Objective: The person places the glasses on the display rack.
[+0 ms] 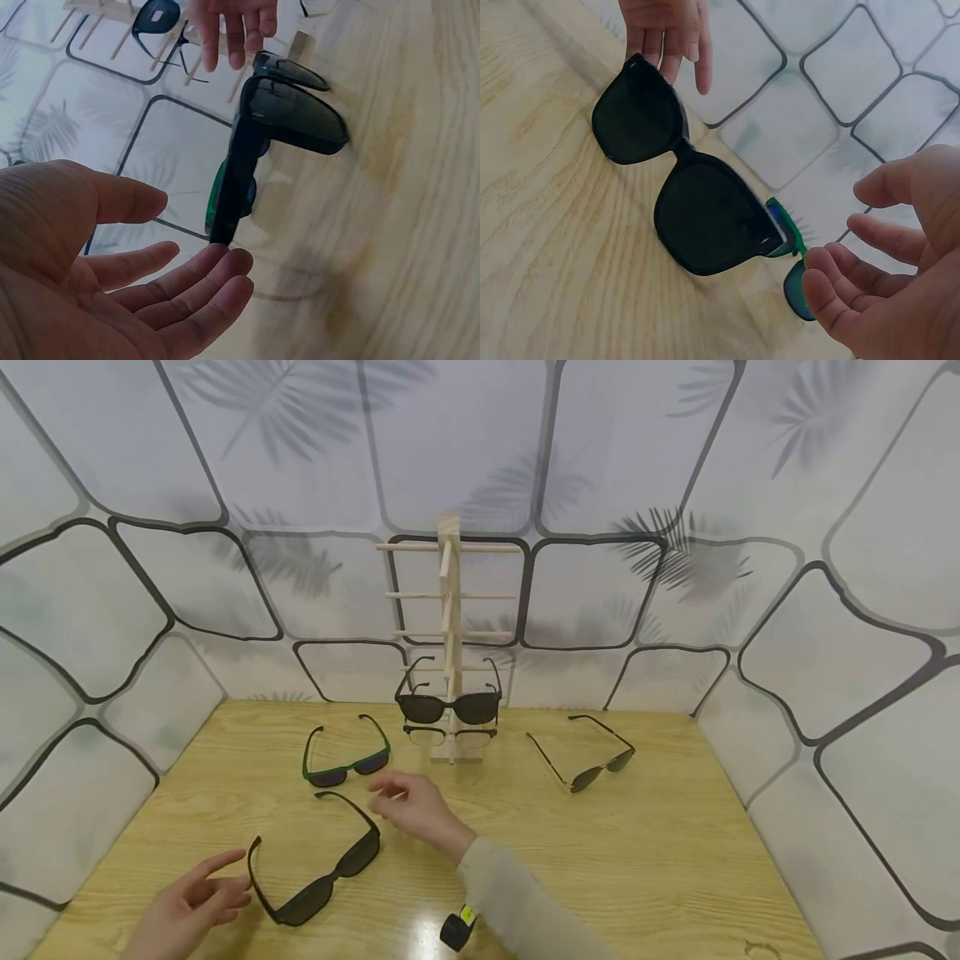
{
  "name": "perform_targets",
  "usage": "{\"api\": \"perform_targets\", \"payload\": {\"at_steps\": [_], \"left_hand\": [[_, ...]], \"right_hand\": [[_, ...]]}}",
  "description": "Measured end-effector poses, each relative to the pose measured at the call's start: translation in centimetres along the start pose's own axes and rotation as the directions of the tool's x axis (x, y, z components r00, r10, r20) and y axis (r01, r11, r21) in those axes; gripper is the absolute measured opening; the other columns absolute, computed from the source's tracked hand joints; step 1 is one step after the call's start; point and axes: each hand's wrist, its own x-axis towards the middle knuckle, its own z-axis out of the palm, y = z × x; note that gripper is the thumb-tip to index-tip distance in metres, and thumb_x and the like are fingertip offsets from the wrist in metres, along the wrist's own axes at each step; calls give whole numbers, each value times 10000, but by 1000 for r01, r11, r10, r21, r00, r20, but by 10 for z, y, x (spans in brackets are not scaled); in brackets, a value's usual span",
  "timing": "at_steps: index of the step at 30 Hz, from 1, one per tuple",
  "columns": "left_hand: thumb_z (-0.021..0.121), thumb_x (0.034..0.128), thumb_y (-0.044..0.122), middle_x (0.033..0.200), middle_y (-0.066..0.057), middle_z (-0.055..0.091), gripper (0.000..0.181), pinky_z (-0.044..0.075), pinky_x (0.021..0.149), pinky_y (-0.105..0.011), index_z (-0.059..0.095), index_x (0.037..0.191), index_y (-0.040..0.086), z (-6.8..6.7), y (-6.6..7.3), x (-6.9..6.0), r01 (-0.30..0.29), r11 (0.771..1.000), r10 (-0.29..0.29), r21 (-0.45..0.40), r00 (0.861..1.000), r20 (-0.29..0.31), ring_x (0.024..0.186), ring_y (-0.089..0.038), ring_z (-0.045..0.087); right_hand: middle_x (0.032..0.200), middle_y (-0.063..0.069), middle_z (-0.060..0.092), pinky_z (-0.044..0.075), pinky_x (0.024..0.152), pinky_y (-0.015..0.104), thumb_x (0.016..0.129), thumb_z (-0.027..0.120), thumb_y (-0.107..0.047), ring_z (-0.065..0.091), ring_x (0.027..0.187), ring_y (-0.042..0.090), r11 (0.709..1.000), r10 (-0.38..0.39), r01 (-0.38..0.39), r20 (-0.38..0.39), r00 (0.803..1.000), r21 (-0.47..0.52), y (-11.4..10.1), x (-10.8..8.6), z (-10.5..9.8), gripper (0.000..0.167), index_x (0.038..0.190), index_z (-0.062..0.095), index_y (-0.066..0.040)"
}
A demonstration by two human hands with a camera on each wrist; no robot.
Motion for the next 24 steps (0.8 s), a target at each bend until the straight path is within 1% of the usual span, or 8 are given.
{"api": "perform_targets", "payload": {"at_steps": [3,4,5,11,16,18,21,24], "left_hand": [[651,1063,251,1148,-209,780,595,655,757,-330,456,1542,-44,5,-6,0,3,1000,-2,-18,1000,10,862,-126,762],[650,1063,252,1150,-209,780,597,653,752,-320,454,1543,-45,7,-7,0,5,1000,-5,-23,1000,15,866,-126,763],[648,1065,259,1156,-212,779,601,649,747,-310,451,1545,-44,8,-9,1,9,1000,-9,-24,1000,23,872,-130,765],[654,1059,267,1163,-227,776,603,615,734,-247,463,1534,-51,13,-8,-1,22,1000,-21,-8,1000,18,898,-167,780],[681,1039,294,1145,-187,792,619,584,739,-221,484,1530,-27,15,-10,0,42,999,-42,23,999,9,952,-198,780],[684,1038,300,1144,-176,795,618,577,750,-220,489,1530,-20,16,-10,1,41,999,-42,36,999,7,994,-227,780],[684,1038,304,1143,-162,799,612,592,771,-243,494,1529,-8,17,-10,2,45,998,-45,51,999,1,1034,-256,777],[682,1040,289,1128,-149,804,603,609,780,-254,492,1531,-5,18,-9,2,49,998,-49,37,999,-2,1012,-227,783]], "right_hand": [[1143,110,734,614,748,415,1017,685,-180,698,910,385,1000,13,-13,2,1000,-4,2,1,4,330,1302,715,-18],[1138,112,734,616,748,430,1017,685,-177,695,900,374,1000,14,-14,2,1000,-7,3,1,5,333,1304,713,-11],[1133,119,735,615,735,412,1013,685,-166,697,884,344,1000,13,-13,-1,1000,-5,3,2,6,333,1302,710,-2],[1132,130,742,595,693,345,1012,684,-159,701,853,289,1000,19,-18,18,1000,-19,8,3,13,323,1292,713,0],[1096,107,742,606,710,392,1012,679,-179,695,841,275,999,19,-17,35,999,-41,13,4,16,328,1289,720,-8],[1087,98,743,597,700,371,1006,680,-178,695,843,284,999,22,-20,34,999,-49,14,5,18,326,1287,726,-18],[1076,93,740,564,664,296,1002,683,-167,685,828,283,998,32,-30,34,999,-51,16,4,19,319,1287,729,-32],[1059,86,737,519,622,233,1004,686,-153,658,782,232,997,47,-45,34,998,-57,17,4,21,302,1287,731,-56]]}}
